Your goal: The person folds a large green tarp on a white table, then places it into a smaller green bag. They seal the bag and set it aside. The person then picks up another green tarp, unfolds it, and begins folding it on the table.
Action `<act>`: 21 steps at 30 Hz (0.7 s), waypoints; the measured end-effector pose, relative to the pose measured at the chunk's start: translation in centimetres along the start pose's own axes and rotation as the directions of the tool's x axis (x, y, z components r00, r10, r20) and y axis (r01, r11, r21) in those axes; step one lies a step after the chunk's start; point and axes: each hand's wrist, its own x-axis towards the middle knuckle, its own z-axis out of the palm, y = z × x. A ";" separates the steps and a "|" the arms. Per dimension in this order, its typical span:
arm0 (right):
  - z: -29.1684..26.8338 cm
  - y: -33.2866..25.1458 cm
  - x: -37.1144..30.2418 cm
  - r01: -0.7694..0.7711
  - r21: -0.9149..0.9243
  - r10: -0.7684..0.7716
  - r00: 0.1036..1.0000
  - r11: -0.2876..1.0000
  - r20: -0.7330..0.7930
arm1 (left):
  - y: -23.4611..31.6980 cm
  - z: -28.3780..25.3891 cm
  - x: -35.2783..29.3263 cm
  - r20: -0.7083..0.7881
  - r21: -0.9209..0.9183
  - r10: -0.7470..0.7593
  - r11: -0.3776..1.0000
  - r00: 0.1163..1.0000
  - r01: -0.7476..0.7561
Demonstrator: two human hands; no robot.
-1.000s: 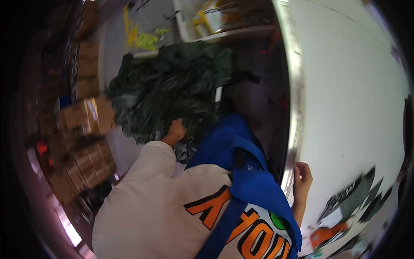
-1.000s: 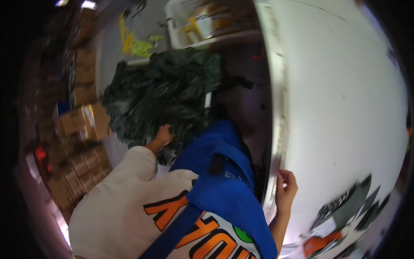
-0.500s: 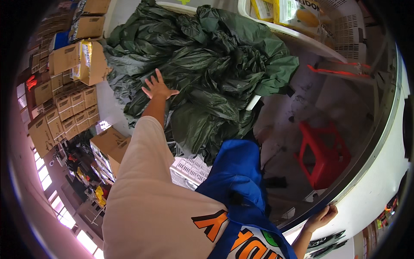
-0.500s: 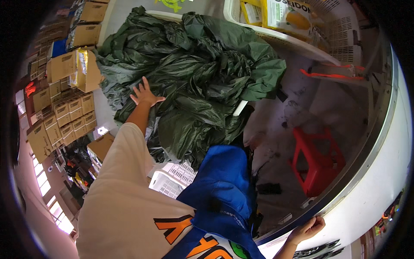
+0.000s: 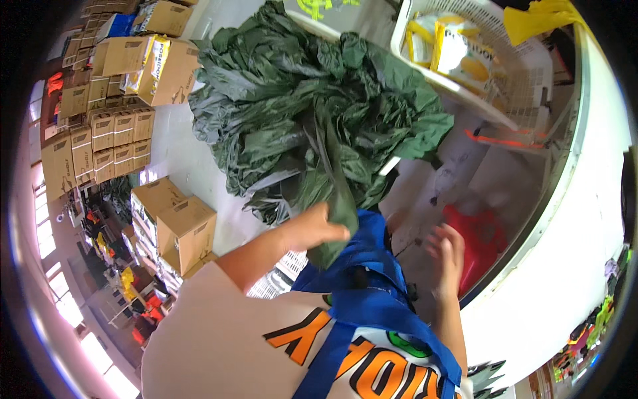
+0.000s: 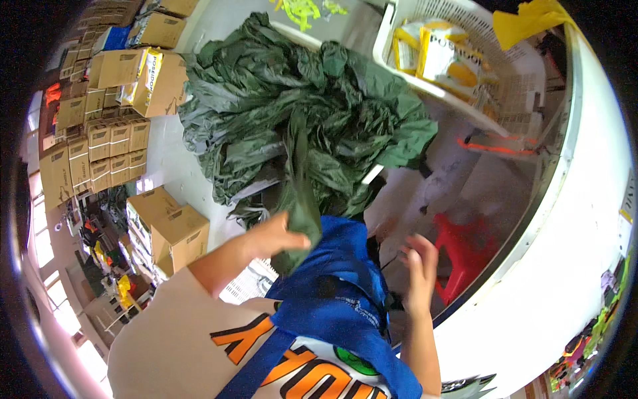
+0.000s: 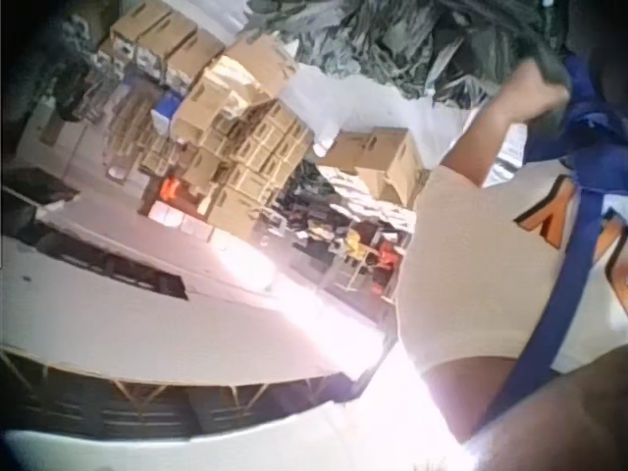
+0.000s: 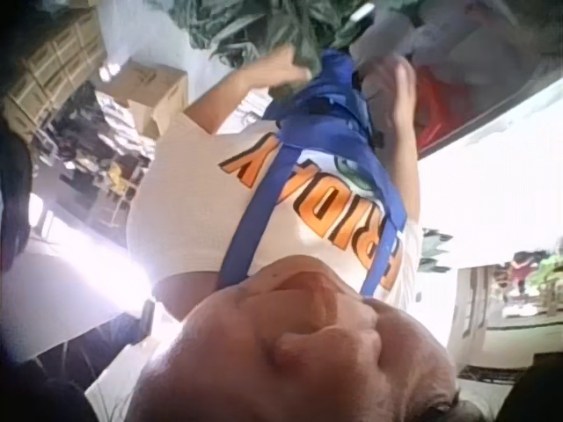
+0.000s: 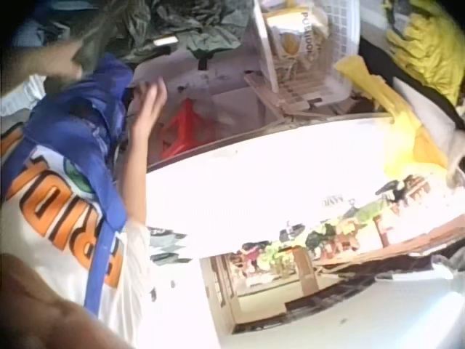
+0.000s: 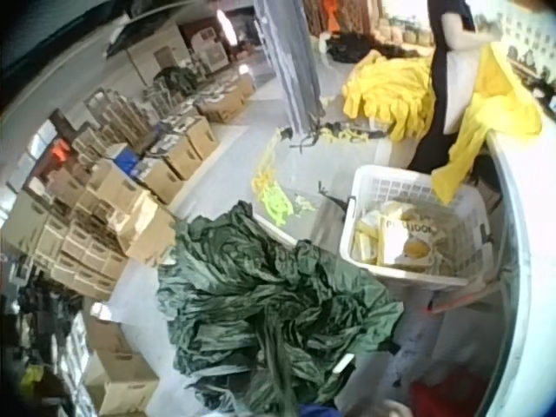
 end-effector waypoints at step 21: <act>5.6 -14.0 -0.3 0.285 -0.614 0.274 0.704 0.735 0.655 | -5.4 -16.6 5.2 -0.647 0.745 0.402 0.512 0.647 0.427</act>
